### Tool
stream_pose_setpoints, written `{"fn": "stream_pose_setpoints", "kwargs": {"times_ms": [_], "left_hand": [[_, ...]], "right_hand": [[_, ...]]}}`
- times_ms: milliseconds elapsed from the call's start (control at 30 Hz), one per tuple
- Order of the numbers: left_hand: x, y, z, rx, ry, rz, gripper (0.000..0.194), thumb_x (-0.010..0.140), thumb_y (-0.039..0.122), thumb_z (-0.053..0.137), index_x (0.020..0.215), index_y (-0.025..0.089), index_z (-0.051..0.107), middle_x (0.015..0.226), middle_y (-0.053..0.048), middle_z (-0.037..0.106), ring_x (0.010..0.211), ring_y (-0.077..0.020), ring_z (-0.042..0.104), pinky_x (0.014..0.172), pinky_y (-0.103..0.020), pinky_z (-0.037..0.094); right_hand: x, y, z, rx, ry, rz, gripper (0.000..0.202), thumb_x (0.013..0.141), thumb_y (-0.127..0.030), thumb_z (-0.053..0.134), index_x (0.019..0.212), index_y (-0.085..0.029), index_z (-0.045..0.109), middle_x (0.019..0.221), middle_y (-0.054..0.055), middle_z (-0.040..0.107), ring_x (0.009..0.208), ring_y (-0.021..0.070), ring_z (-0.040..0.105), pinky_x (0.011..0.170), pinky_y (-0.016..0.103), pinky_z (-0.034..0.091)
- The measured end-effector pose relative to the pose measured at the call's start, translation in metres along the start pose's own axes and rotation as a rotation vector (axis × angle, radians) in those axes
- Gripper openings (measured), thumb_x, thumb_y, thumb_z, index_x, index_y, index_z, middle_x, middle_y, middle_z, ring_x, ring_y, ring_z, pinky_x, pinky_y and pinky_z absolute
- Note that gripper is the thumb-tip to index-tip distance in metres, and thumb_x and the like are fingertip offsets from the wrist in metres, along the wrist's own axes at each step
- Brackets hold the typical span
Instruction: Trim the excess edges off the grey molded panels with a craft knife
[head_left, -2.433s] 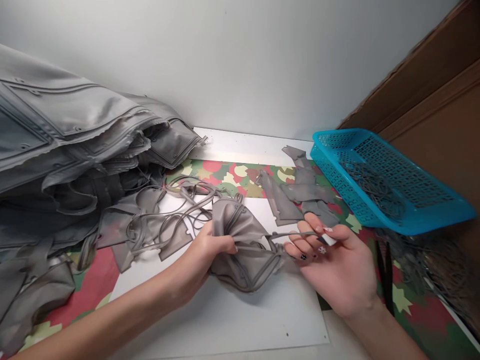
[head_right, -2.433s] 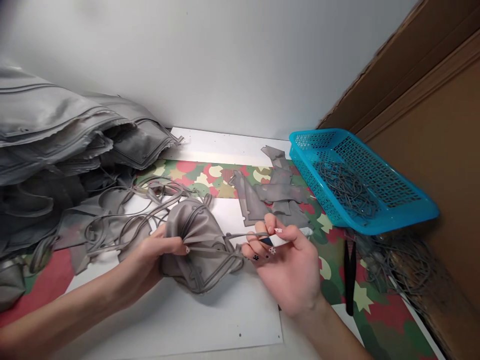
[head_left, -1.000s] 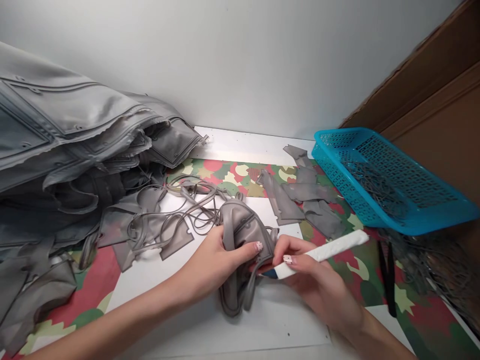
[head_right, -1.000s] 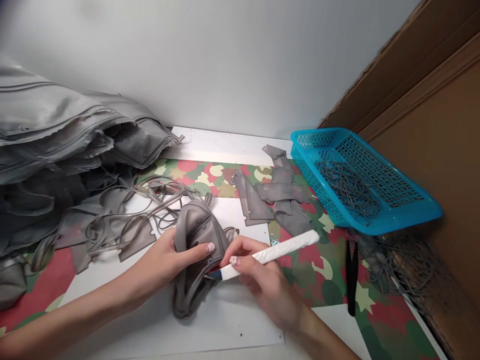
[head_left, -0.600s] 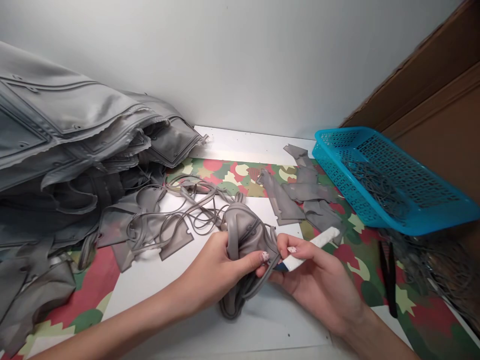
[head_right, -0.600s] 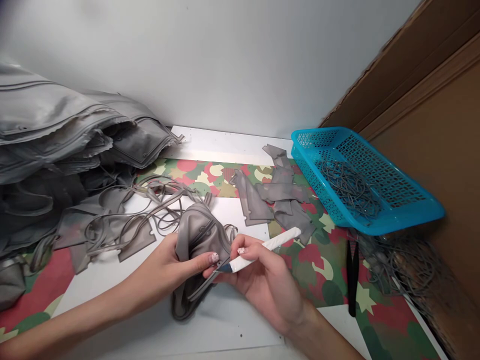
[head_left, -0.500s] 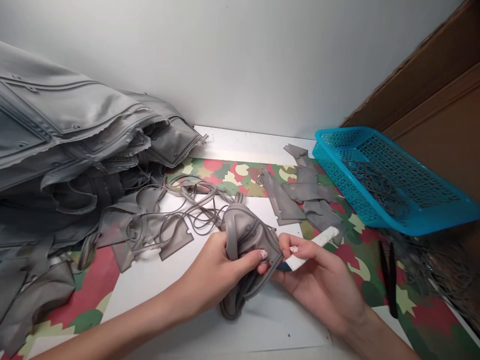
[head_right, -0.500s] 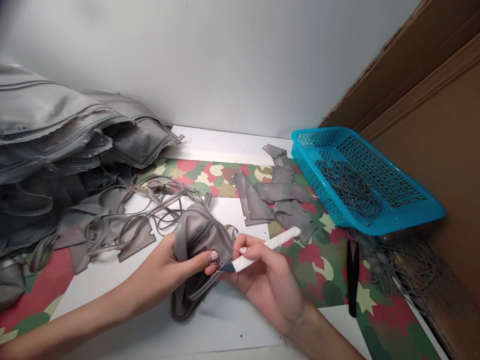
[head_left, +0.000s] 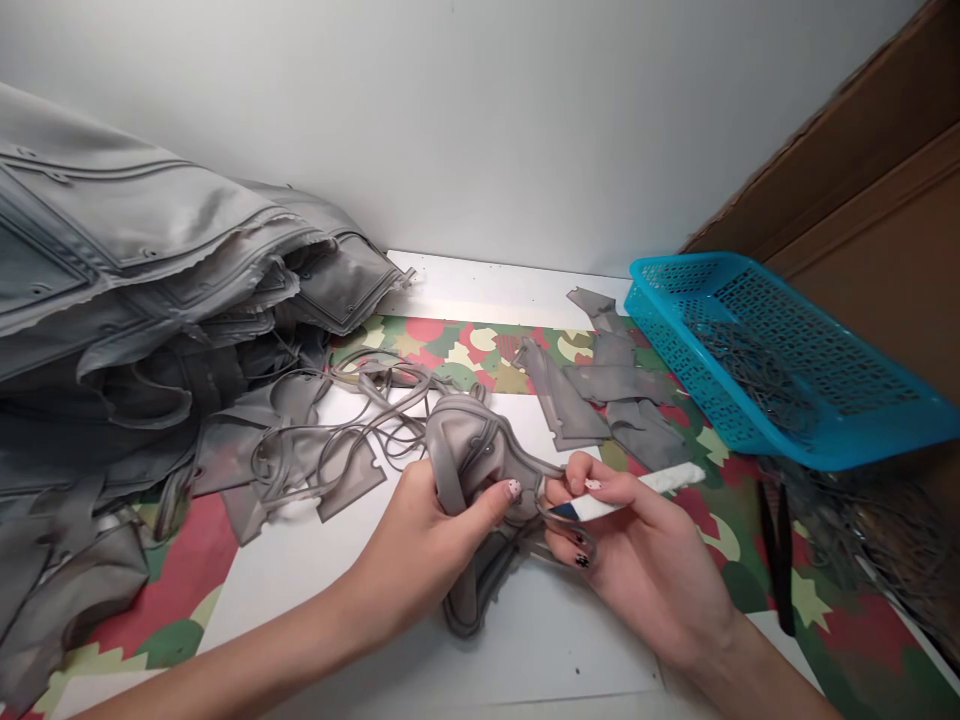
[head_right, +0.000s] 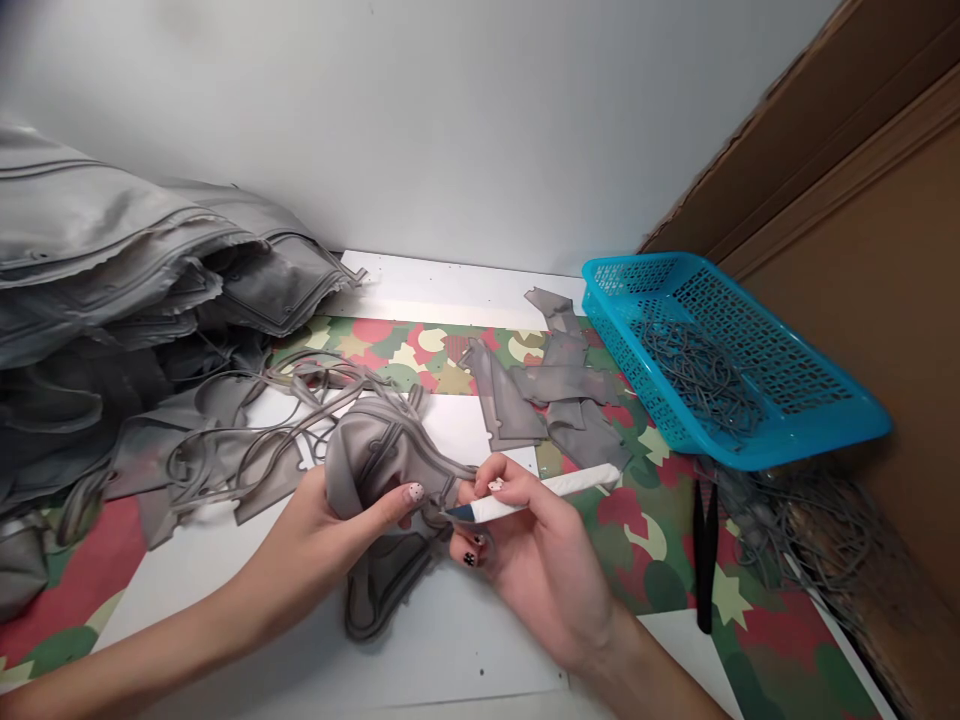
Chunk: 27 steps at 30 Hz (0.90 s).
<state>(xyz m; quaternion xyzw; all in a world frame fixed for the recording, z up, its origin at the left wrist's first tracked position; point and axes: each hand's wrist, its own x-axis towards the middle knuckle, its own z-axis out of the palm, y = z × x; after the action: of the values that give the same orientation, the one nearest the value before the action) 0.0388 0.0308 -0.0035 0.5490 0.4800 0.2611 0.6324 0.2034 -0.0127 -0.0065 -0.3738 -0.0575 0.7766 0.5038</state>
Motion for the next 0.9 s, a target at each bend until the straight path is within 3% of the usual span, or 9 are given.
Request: {"fn": "stream_pose_setpoints", "kwargs": {"times_ms": [167, 267, 600, 900], "left_hand": [[0.002, 0.005, 0.0, -0.022, 0.009, -0.017, 0.015, 0.077, 0.029, 0.06, 0.068, 0.018, 0.055, 0.06, 0.006, 0.055, 0.06, -0.0088, 0.05, 0.057, -0.015, 0.041], [0.003, 0.006, 0.001, -0.054, -0.008, -0.054, 0.018, 0.077, 0.026, 0.059, 0.063, 0.017, 0.053, 0.058, 0.005, 0.055, 0.057, -0.0088, 0.049, 0.055, -0.016, 0.04], [0.001, 0.007, 0.0, -0.149, -0.003, -0.118, 0.014, 0.078, 0.03, 0.058, 0.074, 0.017, 0.055, 0.07, 0.003, 0.062, 0.068, -0.0118, 0.056, 0.067, -0.022, 0.045], [0.001, 0.005, 0.001, -0.212, 0.013, -0.154, 0.013, 0.076, 0.03, 0.061, 0.078, 0.018, 0.057, 0.071, 0.004, 0.063, 0.068, -0.0117, 0.058, 0.065, -0.021, 0.048]], "right_hand": [[-0.002, -0.003, 0.003, -0.07, 0.075, 0.009, 0.009, 0.071, -0.017, 0.051, 0.063, -0.018, 0.053, 0.063, -0.001, 0.044, 0.051, 0.0083, 0.03, 0.041, 0.019, 0.02], [-0.004, -0.003, 0.003, -0.126, 0.121, 0.0, 0.007, 0.069, -0.018, 0.054, 0.062, -0.018, 0.052, 0.063, -0.002, 0.042, 0.05, 0.008, 0.026, 0.041, 0.019, 0.016], [-0.004, 0.004, 0.0, -0.394, 0.195, -0.295, 0.014, 0.072, -0.028, 0.06, 0.063, -0.019, 0.053, 0.059, -0.004, 0.039, 0.05, 0.0075, 0.022, 0.039, 0.017, 0.018], [-0.007, 0.008, -0.01, -0.717, 0.2, -0.533, 0.016, 0.081, -0.032, 0.052, 0.07, -0.021, 0.055, 0.05, -0.005, 0.042, 0.048, 0.008, 0.036, 0.041, 0.017, 0.026]]}}
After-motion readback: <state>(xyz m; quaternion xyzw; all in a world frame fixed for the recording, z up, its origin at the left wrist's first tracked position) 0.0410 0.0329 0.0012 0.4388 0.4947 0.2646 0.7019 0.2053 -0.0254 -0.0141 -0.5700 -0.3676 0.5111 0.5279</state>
